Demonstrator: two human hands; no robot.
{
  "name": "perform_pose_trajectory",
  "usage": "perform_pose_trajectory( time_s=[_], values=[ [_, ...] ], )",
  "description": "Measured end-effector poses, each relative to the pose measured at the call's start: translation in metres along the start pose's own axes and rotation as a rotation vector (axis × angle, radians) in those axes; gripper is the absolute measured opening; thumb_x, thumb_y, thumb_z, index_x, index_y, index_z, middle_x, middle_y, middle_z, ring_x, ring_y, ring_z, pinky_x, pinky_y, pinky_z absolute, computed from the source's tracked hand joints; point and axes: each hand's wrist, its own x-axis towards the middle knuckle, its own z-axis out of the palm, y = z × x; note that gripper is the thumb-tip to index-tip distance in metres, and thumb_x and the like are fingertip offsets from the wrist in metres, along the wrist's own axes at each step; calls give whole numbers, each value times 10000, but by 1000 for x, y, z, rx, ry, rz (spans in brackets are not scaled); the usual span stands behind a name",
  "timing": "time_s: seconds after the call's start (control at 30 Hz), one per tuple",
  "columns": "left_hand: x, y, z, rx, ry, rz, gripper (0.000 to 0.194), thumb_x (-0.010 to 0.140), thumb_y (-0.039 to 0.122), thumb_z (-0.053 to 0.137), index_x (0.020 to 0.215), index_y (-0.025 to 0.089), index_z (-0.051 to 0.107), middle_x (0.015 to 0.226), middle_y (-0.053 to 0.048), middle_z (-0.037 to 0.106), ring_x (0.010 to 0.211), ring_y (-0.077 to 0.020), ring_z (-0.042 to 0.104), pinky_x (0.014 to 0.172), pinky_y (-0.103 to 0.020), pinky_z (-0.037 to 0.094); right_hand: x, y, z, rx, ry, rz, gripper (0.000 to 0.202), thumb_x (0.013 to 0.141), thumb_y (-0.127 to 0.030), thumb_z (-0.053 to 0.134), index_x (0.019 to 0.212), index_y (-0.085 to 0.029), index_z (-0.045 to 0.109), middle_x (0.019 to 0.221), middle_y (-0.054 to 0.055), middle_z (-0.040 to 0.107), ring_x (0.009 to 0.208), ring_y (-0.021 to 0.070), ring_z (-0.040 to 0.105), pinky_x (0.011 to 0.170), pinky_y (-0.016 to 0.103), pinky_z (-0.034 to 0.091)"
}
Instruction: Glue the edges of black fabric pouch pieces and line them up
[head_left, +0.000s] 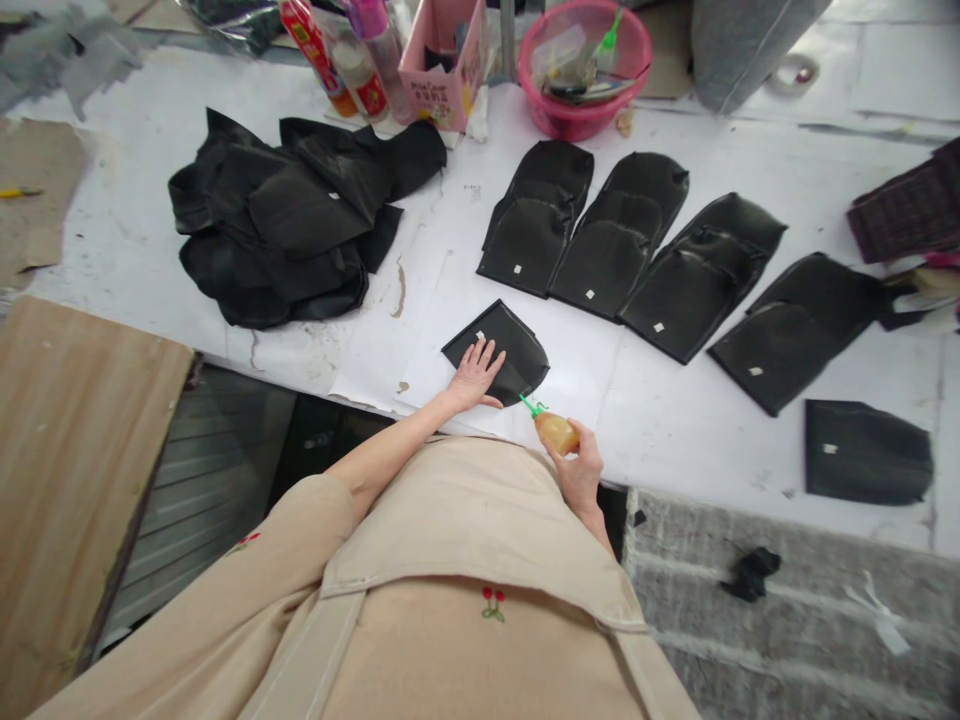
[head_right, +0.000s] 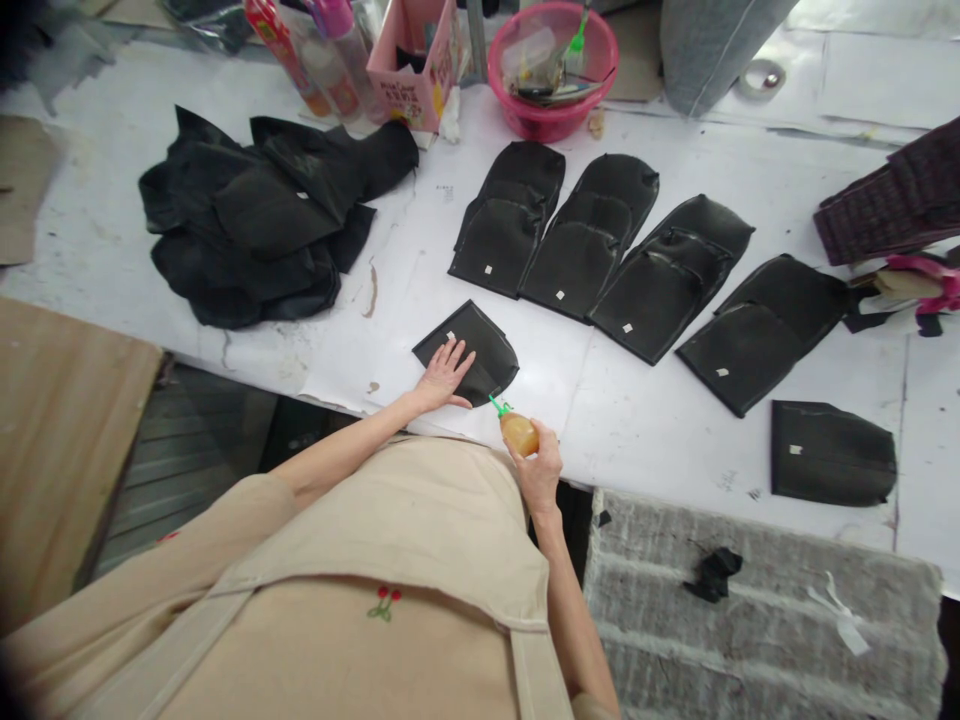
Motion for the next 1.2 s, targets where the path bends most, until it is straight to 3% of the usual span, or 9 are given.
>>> perform_pose_trajectory(
  time_s=[0.63, 0.87, 1.03, 1.13, 1.2],
  values=[
    [3, -1, -5, -17, -14, 1, 1118, 658, 612, 792, 1540, 105, 330, 1618, -259, 208, 1509, -421, 134, 1206, -548, 155, -1, 3, 8, -16, -105, -84, 538, 790, -553, 717, 1197, -219, 608, 1072, 90, 688, 955, 254, 647, 794, 403, 553],
    [4, -2, -12, -9, -35, 11, 1097, 650, 544, 830, 1529, 95, 352, 1605, -268, 240, 1500, -422, 177, 1196, -526, 206, 8, -2, 15, 11, -58, -69, 522, 797, -550, 707, 1183, -212, 610, 1068, 94, 686, 942, 251, 647, 785, 402, 554],
    [5, -4, -17, 25, -45, 23, 1064, 659, 533, 831, 1523, 115, 370, 1595, -259, 278, 1490, -410, 221, 1176, -511, 255, 10, -6, 6, 61, -133, 36, 555, 736, -556, 750, 1153, -211, 625, 1088, 94, 693, 952, 262, 649, 809, 421, 559],
    [5, -1, -17, 56, -34, 14, 1041, 671, 557, 815, 1517, 131, 383, 1587, -252, 300, 1474, -410, 262, 1158, -514, 276, 11, -4, -4, 203, -153, 210, 589, 677, -527, 802, 1134, -202, 621, 1074, 90, 702, 917, 259, 668, 786, 415, 576],
    [7, 4, -17, 66, -23, -16, 1029, 682, 579, 801, 1513, 133, 390, 1576, -258, 319, 1452, -421, 295, 1135, -523, 297, 13, -3, -9, 347, -111, 349, 606, 641, -496, 832, 1116, -194, 606, 1007, 81, 712, 842, 249, 683, 673, 380, 588]
  ],
)
